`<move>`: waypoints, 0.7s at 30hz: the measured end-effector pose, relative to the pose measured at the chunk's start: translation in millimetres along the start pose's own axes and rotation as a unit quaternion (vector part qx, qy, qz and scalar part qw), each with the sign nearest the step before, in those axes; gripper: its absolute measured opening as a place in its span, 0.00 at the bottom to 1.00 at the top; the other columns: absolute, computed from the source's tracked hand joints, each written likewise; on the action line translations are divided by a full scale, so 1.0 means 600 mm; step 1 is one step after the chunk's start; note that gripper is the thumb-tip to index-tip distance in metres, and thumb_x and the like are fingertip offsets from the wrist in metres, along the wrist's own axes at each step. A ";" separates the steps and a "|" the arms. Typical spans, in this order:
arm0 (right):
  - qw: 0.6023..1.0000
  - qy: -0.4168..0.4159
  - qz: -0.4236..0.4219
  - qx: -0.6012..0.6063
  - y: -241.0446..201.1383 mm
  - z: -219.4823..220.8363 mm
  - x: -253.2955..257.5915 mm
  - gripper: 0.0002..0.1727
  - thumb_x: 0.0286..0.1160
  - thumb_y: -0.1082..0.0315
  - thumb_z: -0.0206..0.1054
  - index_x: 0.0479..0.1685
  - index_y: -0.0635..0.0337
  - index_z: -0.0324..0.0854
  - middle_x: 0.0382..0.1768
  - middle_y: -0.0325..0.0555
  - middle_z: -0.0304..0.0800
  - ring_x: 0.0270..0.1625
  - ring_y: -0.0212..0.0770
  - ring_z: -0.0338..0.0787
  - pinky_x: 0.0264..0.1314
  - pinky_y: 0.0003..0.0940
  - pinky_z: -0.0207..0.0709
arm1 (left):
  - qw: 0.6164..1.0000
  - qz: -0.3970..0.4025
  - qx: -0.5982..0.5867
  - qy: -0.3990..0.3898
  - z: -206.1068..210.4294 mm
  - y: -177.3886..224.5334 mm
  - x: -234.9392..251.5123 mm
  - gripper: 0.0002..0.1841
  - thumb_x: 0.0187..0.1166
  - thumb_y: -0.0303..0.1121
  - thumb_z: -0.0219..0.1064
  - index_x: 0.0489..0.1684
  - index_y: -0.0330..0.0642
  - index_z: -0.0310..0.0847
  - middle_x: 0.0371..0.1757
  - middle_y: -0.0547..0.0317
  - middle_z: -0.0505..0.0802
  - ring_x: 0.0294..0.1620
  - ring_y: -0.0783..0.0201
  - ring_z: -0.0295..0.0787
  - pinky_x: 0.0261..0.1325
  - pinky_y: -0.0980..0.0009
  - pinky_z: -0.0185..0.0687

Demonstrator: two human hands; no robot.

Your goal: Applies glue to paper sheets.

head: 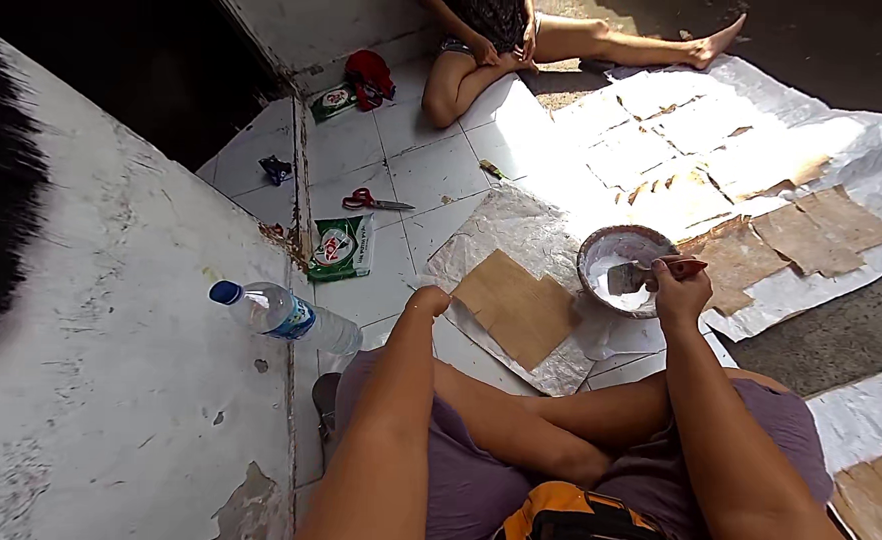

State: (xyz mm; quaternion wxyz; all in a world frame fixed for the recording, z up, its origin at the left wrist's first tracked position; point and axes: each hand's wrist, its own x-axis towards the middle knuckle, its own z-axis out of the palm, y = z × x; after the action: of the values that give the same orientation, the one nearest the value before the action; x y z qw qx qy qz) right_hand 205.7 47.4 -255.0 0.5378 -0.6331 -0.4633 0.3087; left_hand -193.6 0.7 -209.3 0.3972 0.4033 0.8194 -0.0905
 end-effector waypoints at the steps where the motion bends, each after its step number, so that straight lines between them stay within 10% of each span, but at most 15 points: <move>1: 1.000 0.009 0.008 0.013 -0.005 0.001 0.004 0.13 0.77 0.68 0.72 0.54 0.65 0.84 0.38 0.44 0.89 0.30 0.32 0.87 0.39 0.35 0.87 | 0.999 -0.011 -0.052 -0.011 0.009 -0.006 0.024 0.27 0.93 0.43 0.52 0.75 0.26 0.68 0.61 0.31 0.86 0.54 0.42 0.88 0.59 0.46 0.81; 4: 0.998 0.041 0.031 0.041 -0.007 0.009 0.016 0.10 0.78 0.72 0.69 0.52 0.67 0.81 0.31 0.38 0.85 0.23 0.28 0.86 0.33 0.28 0.87 | 0.979 -0.029 -0.177 -0.093 0.025 -0.014 0.077 0.34 0.92 0.40 0.54 0.93 0.47 0.38 0.68 0.29 0.82 0.54 0.41 0.89 0.56 0.47 0.85; 15: 0.994 0.066 0.041 0.074 0.019 0.021 0.067 0.06 0.82 0.75 0.63 0.51 0.66 0.76 0.27 0.35 0.87 0.20 0.28 0.87 0.27 0.25 0.87 | 0.898 0.063 -0.434 -0.025 0.004 -0.009 0.144 0.33 0.91 0.34 0.55 0.94 0.48 0.43 0.84 0.34 0.71 0.73 0.41 0.80 0.68 0.45 0.77; 21: 0.999 0.041 -0.012 -0.003 0.001 0.024 0.067 0.09 0.78 0.73 0.65 0.51 0.66 0.76 0.32 0.30 0.85 0.24 0.22 0.85 0.30 0.21 0.85 | 0.980 0.177 0.094 0.019 -0.013 0.008 0.106 0.23 0.89 0.43 0.57 0.73 0.38 0.80 0.79 0.37 0.77 0.79 0.35 0.73 0.73 0.33 0.68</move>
State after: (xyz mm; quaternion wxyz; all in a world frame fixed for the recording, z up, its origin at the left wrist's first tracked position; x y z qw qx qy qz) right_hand 208.6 90.1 -254.5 0.5582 -0.6410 -0.4496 0.2748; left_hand -217.8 45.2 -249.3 0.3516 0.5790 0.7303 -0.0877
